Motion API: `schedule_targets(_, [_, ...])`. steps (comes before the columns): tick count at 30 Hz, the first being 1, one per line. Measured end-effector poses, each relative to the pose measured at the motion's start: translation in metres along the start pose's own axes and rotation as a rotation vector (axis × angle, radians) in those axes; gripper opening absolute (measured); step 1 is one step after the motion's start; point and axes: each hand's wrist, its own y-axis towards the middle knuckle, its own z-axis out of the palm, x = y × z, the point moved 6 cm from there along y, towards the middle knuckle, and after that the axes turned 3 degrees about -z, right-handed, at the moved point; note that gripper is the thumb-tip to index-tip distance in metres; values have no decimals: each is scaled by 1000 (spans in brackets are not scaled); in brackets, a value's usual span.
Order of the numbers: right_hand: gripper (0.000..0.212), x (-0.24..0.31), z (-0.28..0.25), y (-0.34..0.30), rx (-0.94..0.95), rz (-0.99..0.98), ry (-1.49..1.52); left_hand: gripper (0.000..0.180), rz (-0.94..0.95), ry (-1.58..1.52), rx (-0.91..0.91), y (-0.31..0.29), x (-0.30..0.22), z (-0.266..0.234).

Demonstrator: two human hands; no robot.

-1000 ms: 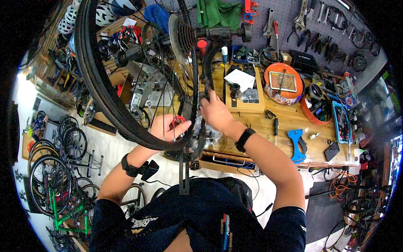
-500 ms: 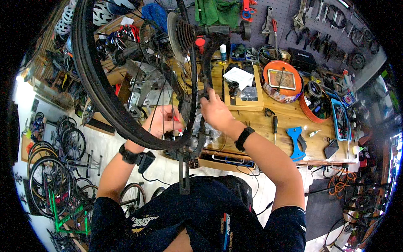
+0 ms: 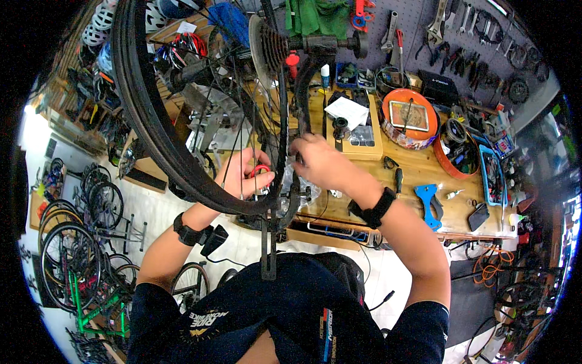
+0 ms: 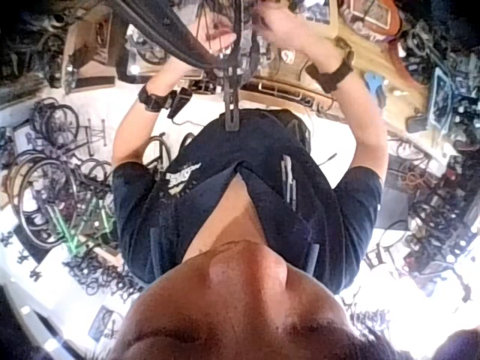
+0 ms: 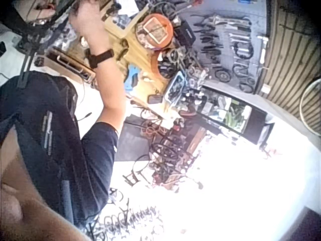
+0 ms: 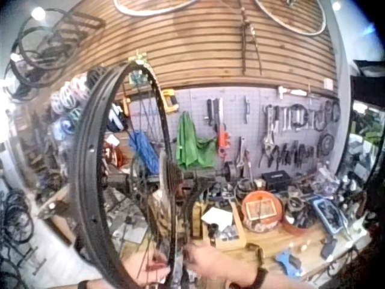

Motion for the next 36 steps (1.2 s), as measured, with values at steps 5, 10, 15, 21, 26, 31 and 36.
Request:
schedule_targets(5, [25, 43, -13, -1, 36, -26, 132, 26, 22, 138, 61, -1, -4, 0])
schedule_targets(10, [25, 59, -25, -1, 117, -36, 198, 30, -88, -140, 400, 6, 5, -8])
schedule_targets(15, [23, 64, -22, -3, 109, -7, 295, 30, -134, -339, 434, 7, 24, -7])
schedule_targets(21, [25, 50, -17, -4, 103, 43, 268, 29, -209, 76, 163, 11, 25, -10])
schedule_targets(26, [25, 50, -16, -5, 165, 99, 256, 30, -170, 21, 140, 5, 4, -10])
schedule_targets(31, [24, 45, -12, -7, 143, 76, 303, 19, -146, -350, 117, -13, -43, -17])
schedule_targets(36, [26, 43, -14, -8, 142, 82, 280, 9, -157, -510, 95, -14, -94, -25])
